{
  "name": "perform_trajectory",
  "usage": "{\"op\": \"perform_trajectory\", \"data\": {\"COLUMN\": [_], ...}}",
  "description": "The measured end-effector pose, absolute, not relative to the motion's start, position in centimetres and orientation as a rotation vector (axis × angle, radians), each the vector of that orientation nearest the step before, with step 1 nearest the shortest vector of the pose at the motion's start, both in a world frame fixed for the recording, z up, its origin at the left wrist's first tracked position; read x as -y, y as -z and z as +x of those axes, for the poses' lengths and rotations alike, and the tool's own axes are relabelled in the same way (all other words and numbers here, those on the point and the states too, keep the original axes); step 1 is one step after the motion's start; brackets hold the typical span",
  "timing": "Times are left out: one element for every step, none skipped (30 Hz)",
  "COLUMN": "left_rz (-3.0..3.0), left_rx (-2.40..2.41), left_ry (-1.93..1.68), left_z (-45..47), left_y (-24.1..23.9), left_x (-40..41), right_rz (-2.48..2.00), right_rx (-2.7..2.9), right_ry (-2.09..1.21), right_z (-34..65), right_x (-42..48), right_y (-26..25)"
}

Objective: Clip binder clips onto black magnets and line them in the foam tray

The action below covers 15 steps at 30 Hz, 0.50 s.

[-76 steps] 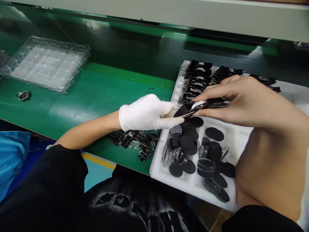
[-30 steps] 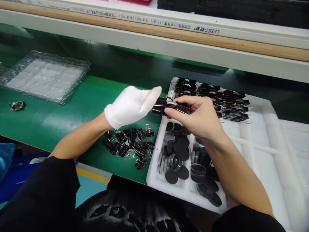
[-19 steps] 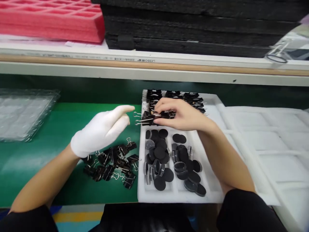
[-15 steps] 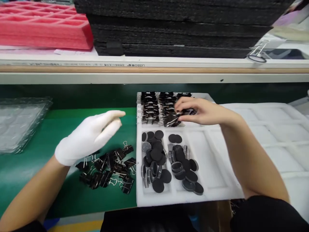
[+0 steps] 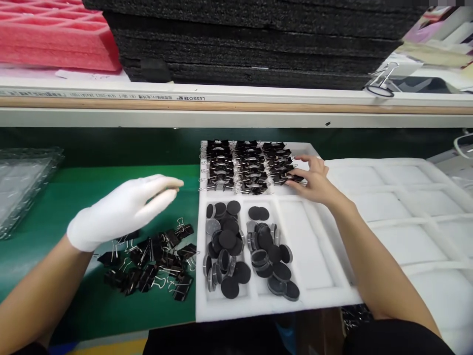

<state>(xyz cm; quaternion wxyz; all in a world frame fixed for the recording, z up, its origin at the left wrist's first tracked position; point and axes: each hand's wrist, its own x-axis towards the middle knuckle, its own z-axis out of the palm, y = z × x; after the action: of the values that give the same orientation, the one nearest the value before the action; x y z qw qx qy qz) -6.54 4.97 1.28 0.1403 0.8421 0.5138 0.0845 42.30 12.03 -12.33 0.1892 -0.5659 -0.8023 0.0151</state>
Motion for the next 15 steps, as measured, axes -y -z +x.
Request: {"op": "perform_trajectory", "data": {"left_rz": [2.433, 2.437, 2.443, 2.449, 2.455, 2.459, 2.461, 2.463, 2.464, 2.466, 2.464, 2.457, 2.445, 2.432, 2.425], "left_rx": [-1.48, -1.475, -1.468, -1.461, -1.455, -1.453, -1.456, -1.464, -1.477, -1.494, -1.514, -1.54, -1.574, -1.617, -1.666], "left_ry": [-0.225, -0.209, -0.194, -0.182, -0.177, -0.177, -0.181, -0.187, -0.194, -0.201, -0.215, -0.242, -0.287, -0.349, -0.427], "left_z": [-6.6, -6.6, -6.6, -6.6, -6.7, -6.8, -7.0, -7.2, -7.5, -7.9, -8.3, -8.8, -9.4, -10.0, -10.9], "left_y": [-1.2, -1.1, -1.0, -1.0, -1.0, -1.1, -1.3, -1.5, -1.8, -2.0, -2.2, -2.1, -1.8, -1.2, -0.2], "left_x": [-4.9, -4.9, -4.8, -4.8, -4.8, -4.8, -4.8, -4.8, -4.8, -4.9, -4.9, -4.9, -4.8, -4.7, -4.4], "right_rz": [-1.591, -1.589, -1.585, -1.576, -1.561, -1.536, -1.504, -1.47, -1.432, -1.396, -1.366, -1.343, -1.331, -1.334, -1.354], "right_rx": [2.253, 2.248, 2.242, 2.235, 2.223, 2.208, 2.19, 2.166, 2.137, 2.104, 2.073, 2.04, 2.01, 1.977, 1.947], "right_ry": [-0.059, -0.078, -0.096, -0.112, -0.123, -0.127, -0.129, -0.129, -0.129, -0.136, -0.161, -0.199, -0.25, -0.294, -0.313], "right_z": [42.0, 41.8, 41.7, 41.6, 41.6, 41.8, 42.1, 42.6, 43.2, 43.9, 44.6, 45.2, 45.7, 45.9, 45.9], "right_x": [-12.0, -11.9, -11.8, -11.7, -11.5, -11.5, -11.4, -11.4, -11.5, -11.6, -11.7, -11.8, -11.8, -11.7, -11.5], "right_y": [12.3, 12.3, 12.4, 12.4, 12.4, 12.4, 12.5, 12.7, 12.9, 13.1, 13.5, 13.8, 14.2, 14.6, 14.9]}}
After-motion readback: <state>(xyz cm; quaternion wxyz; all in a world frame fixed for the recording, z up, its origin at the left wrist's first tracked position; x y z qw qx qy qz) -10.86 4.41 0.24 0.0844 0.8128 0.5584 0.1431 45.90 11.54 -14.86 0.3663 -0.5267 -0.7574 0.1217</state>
